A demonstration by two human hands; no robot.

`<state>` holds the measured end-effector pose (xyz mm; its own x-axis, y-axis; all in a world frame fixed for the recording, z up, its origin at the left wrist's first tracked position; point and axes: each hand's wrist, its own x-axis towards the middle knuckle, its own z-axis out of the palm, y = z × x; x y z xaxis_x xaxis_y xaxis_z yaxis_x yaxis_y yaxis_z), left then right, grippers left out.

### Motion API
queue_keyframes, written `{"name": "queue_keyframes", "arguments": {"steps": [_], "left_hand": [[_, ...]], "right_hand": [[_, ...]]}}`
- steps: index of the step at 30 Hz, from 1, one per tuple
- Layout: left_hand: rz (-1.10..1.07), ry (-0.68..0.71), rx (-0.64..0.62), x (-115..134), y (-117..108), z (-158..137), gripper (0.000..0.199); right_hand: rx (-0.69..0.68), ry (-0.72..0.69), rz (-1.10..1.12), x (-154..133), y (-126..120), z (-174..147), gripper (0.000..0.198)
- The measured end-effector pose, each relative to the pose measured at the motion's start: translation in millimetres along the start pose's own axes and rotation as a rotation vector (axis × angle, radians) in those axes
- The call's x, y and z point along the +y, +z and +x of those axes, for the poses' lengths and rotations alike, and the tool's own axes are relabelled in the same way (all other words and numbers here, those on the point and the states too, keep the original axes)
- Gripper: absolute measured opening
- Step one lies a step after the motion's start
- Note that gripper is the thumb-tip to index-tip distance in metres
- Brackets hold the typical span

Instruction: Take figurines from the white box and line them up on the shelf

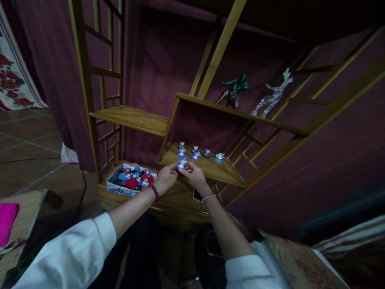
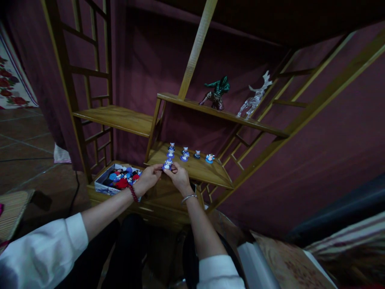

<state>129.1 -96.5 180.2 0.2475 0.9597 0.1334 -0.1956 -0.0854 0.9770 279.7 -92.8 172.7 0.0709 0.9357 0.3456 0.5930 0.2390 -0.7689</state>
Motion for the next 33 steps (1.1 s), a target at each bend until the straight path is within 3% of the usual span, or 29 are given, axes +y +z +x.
{"name": "queue_keyframes", "arguments": {"steps": [4, 15, 20, 33], "left_hand": [[0.265, 0.132, 0.012, 2, 0, 1, 0.037], [1.028, 0.421, -0.180, 2, 8, 8, 0.039], [1.087, 0.470, -0.223, 1, 16, 11, 0.042], [1.097, 0.434, -0.346, -9, 29, 16, 0.056]], "right_hand": [[0.013, 0.001, 0.005, 7, -3, 4, 0.032], [0.075, 0.050, -0.041, 19, -16, 4, 0.030], [0.087, 0.074, -0.053, 29, -23, 7, 0.032], [0.123, 0.108, -0.072, 46, -37, 9, 0.039]]}}
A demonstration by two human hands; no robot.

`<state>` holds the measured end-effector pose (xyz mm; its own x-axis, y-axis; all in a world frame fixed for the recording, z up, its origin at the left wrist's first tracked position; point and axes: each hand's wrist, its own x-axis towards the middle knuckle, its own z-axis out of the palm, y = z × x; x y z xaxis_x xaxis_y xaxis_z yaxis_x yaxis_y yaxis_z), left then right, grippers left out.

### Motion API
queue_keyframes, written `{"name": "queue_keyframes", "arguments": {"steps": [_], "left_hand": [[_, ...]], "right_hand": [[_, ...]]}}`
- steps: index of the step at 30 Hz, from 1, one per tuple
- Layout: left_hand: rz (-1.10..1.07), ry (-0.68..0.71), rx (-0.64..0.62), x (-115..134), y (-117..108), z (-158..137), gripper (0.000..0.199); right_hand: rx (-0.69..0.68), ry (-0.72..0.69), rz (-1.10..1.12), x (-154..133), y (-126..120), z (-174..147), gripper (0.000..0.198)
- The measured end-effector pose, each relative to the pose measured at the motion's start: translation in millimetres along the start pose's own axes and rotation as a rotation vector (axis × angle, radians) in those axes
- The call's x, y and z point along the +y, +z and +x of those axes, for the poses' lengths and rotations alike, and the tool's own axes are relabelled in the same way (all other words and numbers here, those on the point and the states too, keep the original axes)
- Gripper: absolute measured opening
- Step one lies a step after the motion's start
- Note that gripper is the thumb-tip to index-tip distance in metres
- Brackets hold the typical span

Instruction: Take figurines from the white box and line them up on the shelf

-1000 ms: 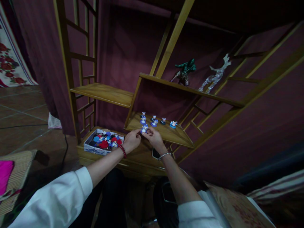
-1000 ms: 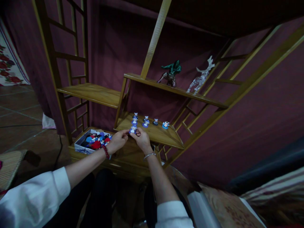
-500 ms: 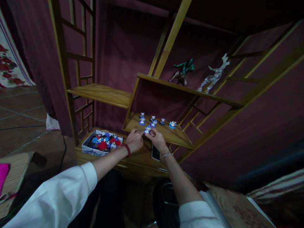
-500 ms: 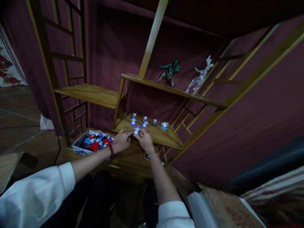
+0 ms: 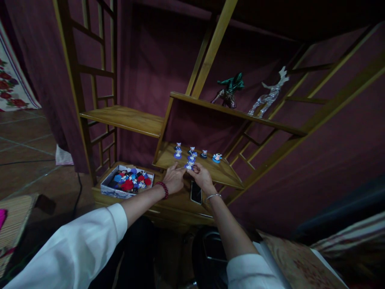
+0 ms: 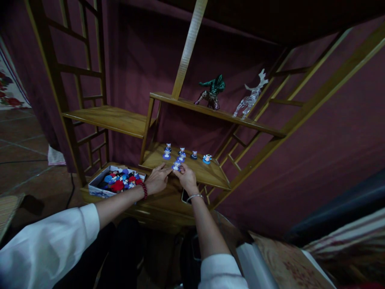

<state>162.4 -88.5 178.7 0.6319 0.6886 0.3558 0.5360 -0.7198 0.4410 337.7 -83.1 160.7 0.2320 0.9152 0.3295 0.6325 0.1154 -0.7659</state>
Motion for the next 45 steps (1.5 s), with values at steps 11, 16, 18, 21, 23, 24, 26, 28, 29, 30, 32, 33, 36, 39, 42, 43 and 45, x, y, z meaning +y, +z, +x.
{"name": "queue_keyframes", "arguments": {"steps": [11, 16, 18, 21, 23, 24, 26, 28, 29, 30, 32, 33, 36, 39, 42, 43, 45], "left_hand": [[-0.021, 0.207, 0.011, 0, 15, 23, 0.052], [-0.040, 0.204, -0.021, 2, 21, 31, 0.052], [-0.038, 0.196, -0.044, 2, 22, 33, 0.052], [-0.020, 0.125, -0.104, 5, 22, 35, 0.054], [-0.005, 0.076, -0.142, 7, 22, 36, 0.054], [0.004, 0.065, -0.155, 7, 22, 37, 0.054], [0.025, 0.062, -0.167, 9, 22, 39, 0.051], [0.047, 0.067, -0.173, 11, 23, 41, 0.050], [0.057, 0.072, -0.176, 11, 23, 42, 0.050], [0.067, 0.077, -0.178, 12, 23, 43, 0.050], [0.083, 0.084, -0.180, 14, 25, 45, 0.049], [0.091, 0.084, -0.178, 15, 26, 47, 0.048], [0.116, 0.080, -0.167, 17, 29, 50, 0.046], [0.143, 0.084, -0.147, 19, 32, 53, 0.046], [0.176, 0.080, -0.146, 19, 35, 57, 0.047], [0.188, 0.077, -0.150, 19, 36, 58, 0.047], [0.207, 0.075, -0.158, 19, 36, 60, 0.048]], "right_hand": [[0.065, 0.019, -0.074, 11, -13, 2, 0.036], [0.068, 0.035, -0.059, 21, -19, 6, 0.039], [0.068, 0.037, -0.043, 23, -21, 7, 0.039], [0.087, 0.044, -0.031, 25, -24, 8, 0.039], [0.110, 0.047, -0.027, 26, -26, 10, 0.039], [0.116, 0.048, -0.023, 27, -27, 10, 0.039], [0.126, 0.057, -0.021, 30, -29, 13, 0.039], [0.134, 0.077, -0.027, 33, -31, 15, 0.039], [0.139, 0.088, -0.031, 35, -32, 16, 0.040], [0.144, 0.097, -0.036, 36, -33, 17, 0.040], [0.151, 0.109, -0.040, 38, -36, 19, 0.041], [0.156, 0.112, -0.038, 39, -37, 20, 0.040], [0.176, 0.118, -0.013, 39, -40, 22, 0.037], [0.198, 0.123, 0.028, 41, -42, 26, 0.033], [0.217, 0.134, 0.037, 46, -44, 31, 0.030], [0.223, 0.137, 0.042, 48, -44, 33, 0.029], [0.231, 0.141, 0.061, 52, -45, 36, 0.027]]}}
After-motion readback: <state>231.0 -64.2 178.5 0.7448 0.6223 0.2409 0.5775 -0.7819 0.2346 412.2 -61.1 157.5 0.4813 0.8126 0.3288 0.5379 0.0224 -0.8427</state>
